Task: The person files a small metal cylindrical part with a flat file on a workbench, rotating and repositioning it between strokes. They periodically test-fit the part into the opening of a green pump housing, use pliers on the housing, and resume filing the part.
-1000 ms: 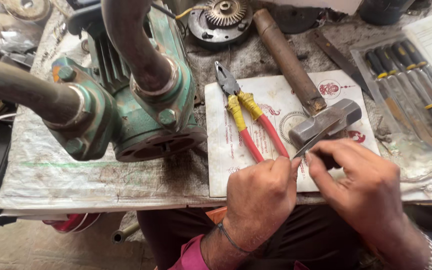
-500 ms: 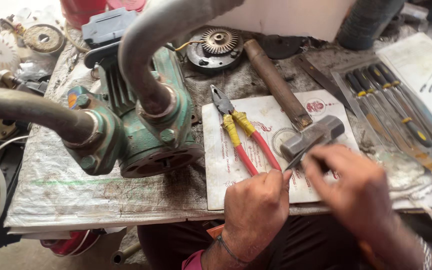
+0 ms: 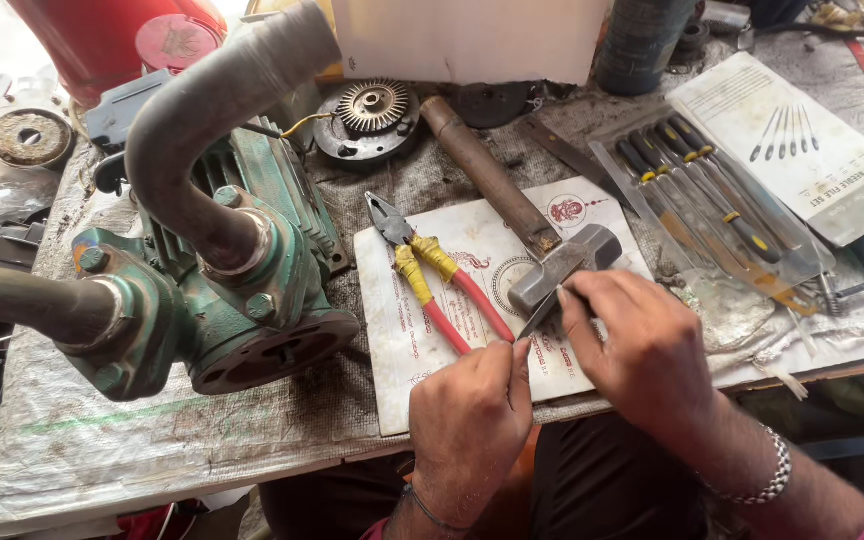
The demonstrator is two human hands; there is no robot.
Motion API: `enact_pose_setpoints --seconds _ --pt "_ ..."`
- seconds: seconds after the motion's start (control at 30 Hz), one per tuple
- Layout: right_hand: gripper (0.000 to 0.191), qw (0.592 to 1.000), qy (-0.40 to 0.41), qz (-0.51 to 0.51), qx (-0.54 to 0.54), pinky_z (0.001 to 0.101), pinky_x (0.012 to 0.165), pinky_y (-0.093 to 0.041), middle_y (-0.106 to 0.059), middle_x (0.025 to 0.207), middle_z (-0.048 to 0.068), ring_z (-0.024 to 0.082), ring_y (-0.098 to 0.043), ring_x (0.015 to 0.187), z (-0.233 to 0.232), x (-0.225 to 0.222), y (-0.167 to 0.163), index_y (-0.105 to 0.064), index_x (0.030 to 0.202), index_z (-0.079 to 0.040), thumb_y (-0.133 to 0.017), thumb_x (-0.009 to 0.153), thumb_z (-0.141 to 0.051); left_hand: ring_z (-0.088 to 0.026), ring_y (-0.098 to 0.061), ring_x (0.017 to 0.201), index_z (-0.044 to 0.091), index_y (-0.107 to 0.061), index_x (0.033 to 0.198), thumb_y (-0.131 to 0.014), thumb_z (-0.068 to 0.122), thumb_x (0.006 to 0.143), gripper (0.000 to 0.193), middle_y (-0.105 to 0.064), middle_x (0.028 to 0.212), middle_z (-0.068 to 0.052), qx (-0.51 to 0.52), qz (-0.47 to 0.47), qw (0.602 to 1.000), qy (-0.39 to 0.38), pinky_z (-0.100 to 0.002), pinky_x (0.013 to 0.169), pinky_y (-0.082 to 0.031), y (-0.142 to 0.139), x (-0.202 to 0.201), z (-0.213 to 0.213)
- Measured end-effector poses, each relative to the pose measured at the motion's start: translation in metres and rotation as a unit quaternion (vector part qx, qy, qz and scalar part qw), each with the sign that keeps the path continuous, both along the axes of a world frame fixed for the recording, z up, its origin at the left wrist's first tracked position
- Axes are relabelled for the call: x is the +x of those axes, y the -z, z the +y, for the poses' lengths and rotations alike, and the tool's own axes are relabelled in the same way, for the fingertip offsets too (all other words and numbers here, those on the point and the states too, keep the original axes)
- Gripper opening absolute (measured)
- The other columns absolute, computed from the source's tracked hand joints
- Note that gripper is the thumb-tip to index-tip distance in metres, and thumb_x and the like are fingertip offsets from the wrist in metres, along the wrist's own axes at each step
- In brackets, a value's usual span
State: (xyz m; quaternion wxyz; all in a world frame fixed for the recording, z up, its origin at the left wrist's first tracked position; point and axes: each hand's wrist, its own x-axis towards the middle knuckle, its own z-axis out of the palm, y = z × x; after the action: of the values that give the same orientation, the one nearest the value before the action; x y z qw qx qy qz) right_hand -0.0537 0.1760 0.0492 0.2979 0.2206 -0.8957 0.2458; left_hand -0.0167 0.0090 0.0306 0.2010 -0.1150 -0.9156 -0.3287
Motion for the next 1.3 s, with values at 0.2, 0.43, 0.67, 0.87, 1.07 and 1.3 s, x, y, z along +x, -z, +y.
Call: enact_pose_setpoints --seconds 0.2,0.43,0.67,0.87,1.07,1.3 --pt "0.017 1.000 -0.013 0.002 0.000 0.0414 0.079 -0.056 -0.071 0.098 0.016 0.034 -0.070 0.090 -0.001 -0.002 0.003 -0.067 0.103 0.003 -0.074 0.088 -0.004 -0.032 -0.062 0.048 0.009 -0.059 0.070 -0.068 0.023 0.098 0.032 -0.060 0.056 -0.009 0.012 -0.025 1.000 0.005 -0.045 0.043 -0.045 -0.003 -0.003 -0.003" --pt "0.014 0.998 -0.015 -0.065 -0.018 0.0389 0.075 -0.055 -0.071 0.097 0.015 0.031 -0.070 0.085 -0.004 -0.001 0.008 -0.068 0.104 0.002 -0.074 0.092 -0.003 -0.033 -0.061 0.051 0.010 -0.059 0.072 -0.069 0.022 0.098 0.030 -0.060 0.060 -0.009 0.027 -0.009 1.000 0.003 -0.045 0.046 -0.045 0.003 -0.001 -0.009" --pt "0.014 0.998 -0.010 -0.065 -0.011 0.0372 0.071 -0.056 -0.071 0.095 0.015 0.029 -0.071 0.082 -0.005 -0.003 0.010 -0.069 0.101 0.002 -0.076 0.090 -0.004 -0.032 -0.062 0.050 0.010 -0.059 0.072 -0.069 0.022 0.098 0.031 -0.059 0.058 -0.009 0.026 -0.034 0.999 0.010 -0.045 0.044 -0.045 0.005 -0.006 -0.010" --pt "0.015 0.998 -0.027 -0.055 -0.016 0.0380 0.072 -0.055 -0.070 0.095 0.015 0.030 -0.070 0.083 -0.003 0.000 0.010 -0.068 0.100 0.002 -0.076 0.090 -0.005 -0.032 -0.061 0.050 0.009 -0.059 0.073 -0.069 0.022 0.098 0.030 -0.060 0.058 -0.008 0.021 -0.018 1.000 0.005 -0.045 0.045 -0.044 0.004 -0.004 -0.008" --pt "0.017 0.999 -0.008 -0.043 0.005 0.0397 0.071 -0.055 -0.070 0.094 0.016 0.033 -0.069 0.081 0.000 0.002 0.015 -0.068 0.101 0.002 -0.077 0.090 -0.005 -0.032 -0.061 0.047 0.009 -0.059 0.072 -0.069 0.022 0.098 0.031 -0.059 0.056 -0.009 0.007 -0.032 0.999 0.008 -0.044 0.042 -0.044 0.006 -0.003 -0.007" --pt "0.014 0.996 0.027 -0.082 -0.006 0.0390 0.068 -0.054 -0.071 0.091 0.016 0.031 -0.070 0.077 -0.008 -0.001 -0.001 -0.069 0.099 0.002 -0.077 0.090 -0.005 -0.032 -0.061 0.048 0.009 -0.059 0.071 -0.069 0.022 0.098 0.031 -0.060 0.057 -0.009 0.010 -0.027 1.000 0.009 -0.044 0.043 -0.045 0.005 -0.004 -0.006"
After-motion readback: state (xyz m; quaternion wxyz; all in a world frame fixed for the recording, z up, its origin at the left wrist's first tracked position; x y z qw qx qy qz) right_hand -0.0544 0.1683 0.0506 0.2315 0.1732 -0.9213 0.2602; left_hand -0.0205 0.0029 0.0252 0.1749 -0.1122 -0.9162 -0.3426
